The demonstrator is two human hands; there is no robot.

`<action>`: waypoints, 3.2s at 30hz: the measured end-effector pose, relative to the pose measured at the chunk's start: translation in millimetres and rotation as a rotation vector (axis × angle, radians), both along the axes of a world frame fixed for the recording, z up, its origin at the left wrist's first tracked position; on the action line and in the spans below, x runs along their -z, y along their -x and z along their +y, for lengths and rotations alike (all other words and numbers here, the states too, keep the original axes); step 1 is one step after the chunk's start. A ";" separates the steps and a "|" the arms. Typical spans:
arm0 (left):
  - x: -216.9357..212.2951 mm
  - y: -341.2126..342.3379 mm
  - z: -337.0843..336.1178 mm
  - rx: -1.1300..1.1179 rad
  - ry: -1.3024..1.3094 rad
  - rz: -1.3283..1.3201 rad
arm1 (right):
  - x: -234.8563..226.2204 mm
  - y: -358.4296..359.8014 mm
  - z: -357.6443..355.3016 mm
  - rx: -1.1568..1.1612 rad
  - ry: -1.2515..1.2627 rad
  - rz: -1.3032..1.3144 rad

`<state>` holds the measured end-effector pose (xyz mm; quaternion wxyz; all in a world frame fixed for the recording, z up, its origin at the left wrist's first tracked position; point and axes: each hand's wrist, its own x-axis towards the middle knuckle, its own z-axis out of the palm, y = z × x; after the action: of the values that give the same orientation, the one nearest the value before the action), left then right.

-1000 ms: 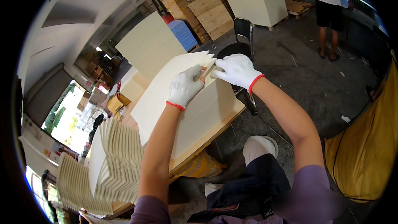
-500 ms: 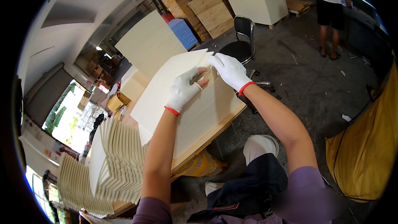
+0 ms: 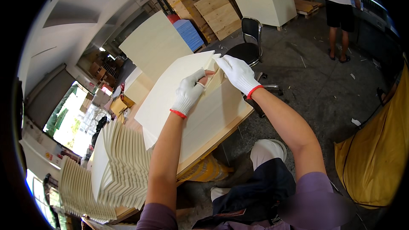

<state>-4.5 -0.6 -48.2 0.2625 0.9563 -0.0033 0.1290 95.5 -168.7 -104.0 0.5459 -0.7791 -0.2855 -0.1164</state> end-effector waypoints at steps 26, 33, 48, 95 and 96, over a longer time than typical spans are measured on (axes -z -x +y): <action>4.3 0.5 -2.9 0.067 -0.120 -0.089 | 6.2 -1.5 2.9 0.015 -0.012 0.031; -2.9 4.1 -9.1 0.039 -0.036 -0.036 | 2.6 1.0 0.3 0.026 -0.016 0.031; -3.2 3.4 -9.2 0.045 -0.164 -0.047 | 4.0 0.2 1.9 0.049 -0.048 0.015; -21.8 399.5 92.4 -0.323 1.151 -1.002 | -115.1 219.8 141.0 -1.310 -0.410 0.627; -33.1 408.7 108.8 -0.344 1.104 -1.076 | -108.9 251.0 171.0 -1.450 -0.406 0.395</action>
<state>-413.2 108.2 -15.0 0.6378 0.4811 0.0827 0.5958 -155.6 2.3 4.8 0.6583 -0.2886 -0.5942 0.3608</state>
